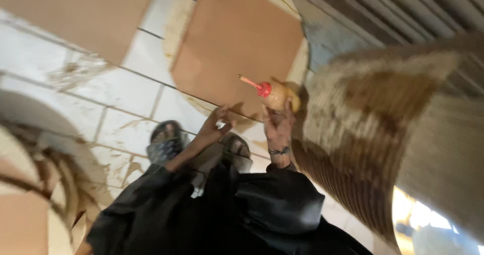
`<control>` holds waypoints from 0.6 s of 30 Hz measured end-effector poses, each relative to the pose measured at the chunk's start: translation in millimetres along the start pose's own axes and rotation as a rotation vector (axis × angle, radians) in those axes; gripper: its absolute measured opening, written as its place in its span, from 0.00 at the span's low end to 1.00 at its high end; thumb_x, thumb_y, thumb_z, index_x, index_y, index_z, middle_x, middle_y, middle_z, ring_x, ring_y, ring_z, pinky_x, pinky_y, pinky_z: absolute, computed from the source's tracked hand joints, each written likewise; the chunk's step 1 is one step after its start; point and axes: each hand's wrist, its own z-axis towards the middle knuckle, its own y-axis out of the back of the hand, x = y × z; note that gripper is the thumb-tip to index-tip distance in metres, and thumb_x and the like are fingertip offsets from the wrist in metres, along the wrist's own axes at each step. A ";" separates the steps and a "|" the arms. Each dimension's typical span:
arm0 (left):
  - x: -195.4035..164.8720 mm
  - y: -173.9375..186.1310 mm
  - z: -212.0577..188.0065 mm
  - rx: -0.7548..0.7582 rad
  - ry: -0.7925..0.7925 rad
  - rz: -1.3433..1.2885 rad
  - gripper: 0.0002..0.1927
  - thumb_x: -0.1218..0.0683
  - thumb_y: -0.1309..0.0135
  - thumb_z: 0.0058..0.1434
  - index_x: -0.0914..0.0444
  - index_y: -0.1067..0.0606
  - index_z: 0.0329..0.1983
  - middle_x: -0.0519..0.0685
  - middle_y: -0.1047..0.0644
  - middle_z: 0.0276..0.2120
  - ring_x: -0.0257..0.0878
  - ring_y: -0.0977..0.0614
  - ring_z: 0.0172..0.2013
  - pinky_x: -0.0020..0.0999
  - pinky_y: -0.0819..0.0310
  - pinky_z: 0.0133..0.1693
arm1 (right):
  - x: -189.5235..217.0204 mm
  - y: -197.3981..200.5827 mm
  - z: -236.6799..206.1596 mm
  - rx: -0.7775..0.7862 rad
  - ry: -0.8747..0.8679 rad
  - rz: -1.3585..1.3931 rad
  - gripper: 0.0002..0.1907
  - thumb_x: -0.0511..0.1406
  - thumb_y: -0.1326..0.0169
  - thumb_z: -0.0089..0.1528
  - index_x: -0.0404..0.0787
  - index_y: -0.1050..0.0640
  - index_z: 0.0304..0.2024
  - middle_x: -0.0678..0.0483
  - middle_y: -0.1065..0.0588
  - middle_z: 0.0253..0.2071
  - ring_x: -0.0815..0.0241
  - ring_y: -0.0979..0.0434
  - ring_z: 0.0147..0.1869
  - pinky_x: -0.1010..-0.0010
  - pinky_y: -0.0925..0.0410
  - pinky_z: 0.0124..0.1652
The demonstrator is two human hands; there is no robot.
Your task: The person applies glue from a bottle onto the back of a round mirror and then presses it onto a square wooden board. The person repeats this process for a second mirror, applying glue and attaching it to another board.
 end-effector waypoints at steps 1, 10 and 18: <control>-19.0 14.3 7.6 -0.090 -0.170 0.117 0.39 0.52 0.34 0.61 0.70 0.38 0.69 0.57 0.27 0.52 0.46 0.23 0.51 0.39 0.27 0.53 | -18.3 -17.9 7.5 0.044 -0.126 0.015 0.23 0.42 0.46 0.66 0.39 0.28 0.60 0.46 0.26 0.57 0.52 0.22 0.53 0.65 0.23 0.47; -151.3 177.7 22.9 -0.487 -0.274 0.020 0.44 0.54 0.30 0.55 0.66 0.41 0.71 0.58 0.23 0.58 0.47 0.21 0.59 0.40 0.26 0.61 | -185.3 -210.1 -9.7 0.594 -0.936 -0.245 0.36 0.58 0.46 0.57 0.43 0.28 0.59 0.48 0.25 0.53 0.51 0.20 0.51 0.48 0.27 0.47; -66.2 310.0 -30.3 -1.143 -0.207 0.373 0.40 0.56 0.30 0.55 0.67 0.35 0.68 0.62 0.26 0.58 0.53 0.24 0.59 0.44 0.29 0.60 | -124.0 -562.8 120.5 1.089 0.896 -1.952 0.19 0.48 0.46 0.68 0.44 0.25 0.54 0.45 0.24 0.45 0.48 0.23 0.44 0.55 0.30 0.47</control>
